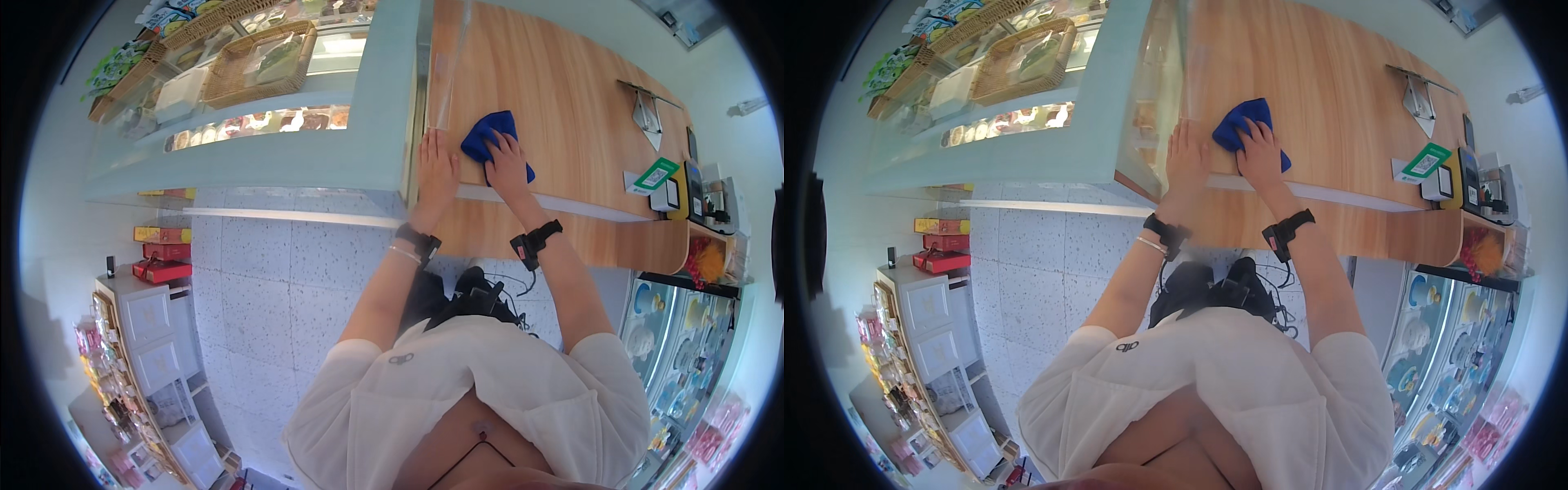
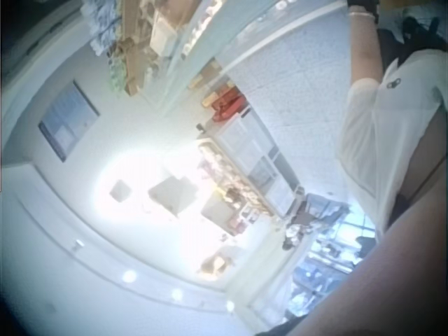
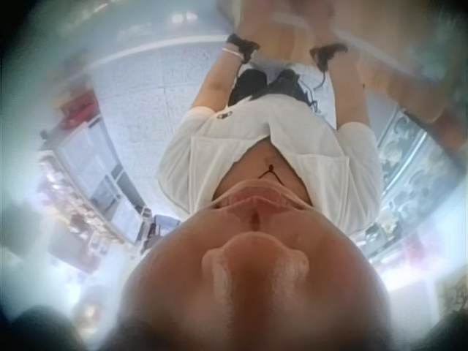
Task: The person wipes the glass display case and wooden counter surfaces with a blue cloth. They move a payment terminal and a QR code stand aside to clean underneath, then return them to their original positions.
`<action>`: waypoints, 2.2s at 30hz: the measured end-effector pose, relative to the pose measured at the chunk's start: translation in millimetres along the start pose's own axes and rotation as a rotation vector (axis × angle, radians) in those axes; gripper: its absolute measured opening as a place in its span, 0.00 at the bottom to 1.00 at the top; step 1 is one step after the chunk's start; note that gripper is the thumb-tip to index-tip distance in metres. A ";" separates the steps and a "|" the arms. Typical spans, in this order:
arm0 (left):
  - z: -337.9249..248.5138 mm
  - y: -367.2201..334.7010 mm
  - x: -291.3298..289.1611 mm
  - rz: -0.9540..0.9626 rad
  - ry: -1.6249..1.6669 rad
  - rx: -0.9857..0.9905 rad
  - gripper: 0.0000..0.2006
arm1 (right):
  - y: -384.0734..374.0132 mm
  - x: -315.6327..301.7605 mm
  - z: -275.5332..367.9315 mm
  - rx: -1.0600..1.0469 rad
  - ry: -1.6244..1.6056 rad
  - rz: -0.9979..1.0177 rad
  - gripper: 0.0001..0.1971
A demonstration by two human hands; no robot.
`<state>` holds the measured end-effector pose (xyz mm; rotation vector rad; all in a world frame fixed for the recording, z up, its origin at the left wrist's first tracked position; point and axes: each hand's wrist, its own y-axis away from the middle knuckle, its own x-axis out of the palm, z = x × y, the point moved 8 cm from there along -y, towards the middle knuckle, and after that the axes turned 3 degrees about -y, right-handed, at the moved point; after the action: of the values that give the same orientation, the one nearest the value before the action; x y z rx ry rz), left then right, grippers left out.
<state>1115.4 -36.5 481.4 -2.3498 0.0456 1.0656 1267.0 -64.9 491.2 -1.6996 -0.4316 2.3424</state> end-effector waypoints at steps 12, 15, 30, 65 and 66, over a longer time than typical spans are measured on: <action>29.4 -20.8 8.7 -0.049 0.243 -0.276 0.35 | 76.6 -36.4 -16.3 -0.073 -0.044 0.042 0.23; 40.1 -28.6 17.6 0.100 0.296 -0.485 0.36 | 80.2 -37.1 -19.2 -0.060 -0.053 0.018 0.22; 55.9 -79.4 29.7 -0.107 0.220 -0.454 0.32 | 80.2 -37.1 -20.8 -0.061 -0.078 0.022 0.21; 82.8 -88.6 50.4 -0.187 0.342 -0.437 0.15 | 82.5 -40.3 -21.7 -0.035 -0.157 0.025 0.20; 82.9 -88.5 48.7 -0.195 0.334 -0.444 0.15 | 82.2 -41.5 -20.7 -0.034 -0.170 0.020 0.19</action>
<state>1114.1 88.9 444.8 -2.8381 -0.3208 0.6263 1299.4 -153.5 492.7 -1.5315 -0.4882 2.5183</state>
